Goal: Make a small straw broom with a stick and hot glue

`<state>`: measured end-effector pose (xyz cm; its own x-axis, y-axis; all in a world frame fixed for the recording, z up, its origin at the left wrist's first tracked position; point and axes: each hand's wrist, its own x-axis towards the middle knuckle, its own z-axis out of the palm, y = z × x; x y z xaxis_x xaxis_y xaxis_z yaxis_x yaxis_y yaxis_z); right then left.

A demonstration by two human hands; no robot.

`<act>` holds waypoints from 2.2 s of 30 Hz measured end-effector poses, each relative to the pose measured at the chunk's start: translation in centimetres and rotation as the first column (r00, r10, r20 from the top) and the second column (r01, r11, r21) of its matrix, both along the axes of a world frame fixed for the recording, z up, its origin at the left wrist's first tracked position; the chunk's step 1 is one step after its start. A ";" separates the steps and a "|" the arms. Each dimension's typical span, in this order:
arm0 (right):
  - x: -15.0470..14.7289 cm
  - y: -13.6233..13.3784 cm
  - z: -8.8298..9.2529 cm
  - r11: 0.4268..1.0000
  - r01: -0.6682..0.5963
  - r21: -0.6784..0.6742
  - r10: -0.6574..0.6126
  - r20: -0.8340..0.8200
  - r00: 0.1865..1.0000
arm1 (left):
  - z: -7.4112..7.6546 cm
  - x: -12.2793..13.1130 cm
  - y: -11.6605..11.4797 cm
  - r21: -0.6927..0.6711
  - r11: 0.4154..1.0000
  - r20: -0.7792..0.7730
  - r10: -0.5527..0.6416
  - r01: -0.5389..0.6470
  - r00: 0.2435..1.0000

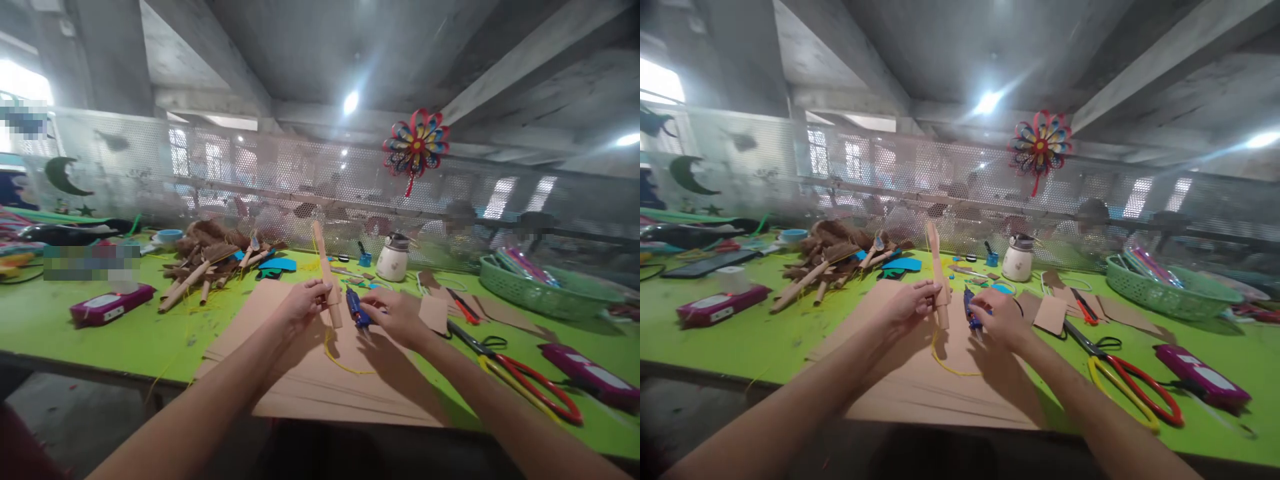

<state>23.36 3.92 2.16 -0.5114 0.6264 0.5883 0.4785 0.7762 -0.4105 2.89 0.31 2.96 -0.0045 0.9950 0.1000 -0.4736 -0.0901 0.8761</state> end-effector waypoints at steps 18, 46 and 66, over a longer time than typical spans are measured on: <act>-6.2 -2.8 -0.4 0.991 -0.054 -0.122 -0.010 -0.471 0.882 | -0.6 0.8 -0.4 0.230 0.972 0.053 0.037 -0.049 0.998; -5.6 -3.5 -0.2 0.890 -0.300 -0.343 -0.001 -0.660 0.752 | -1.0 0.9 -0.5 0.237 0.970 0.009 -0.060 0.057 0.998; -5.4 -3.3 -1.5 0.985 0.077 0.154 -0.016 -0.362 0.932 | -1.4 1.4 -0.7 0.234 0.972 0.048 0.015 -0.026 0.999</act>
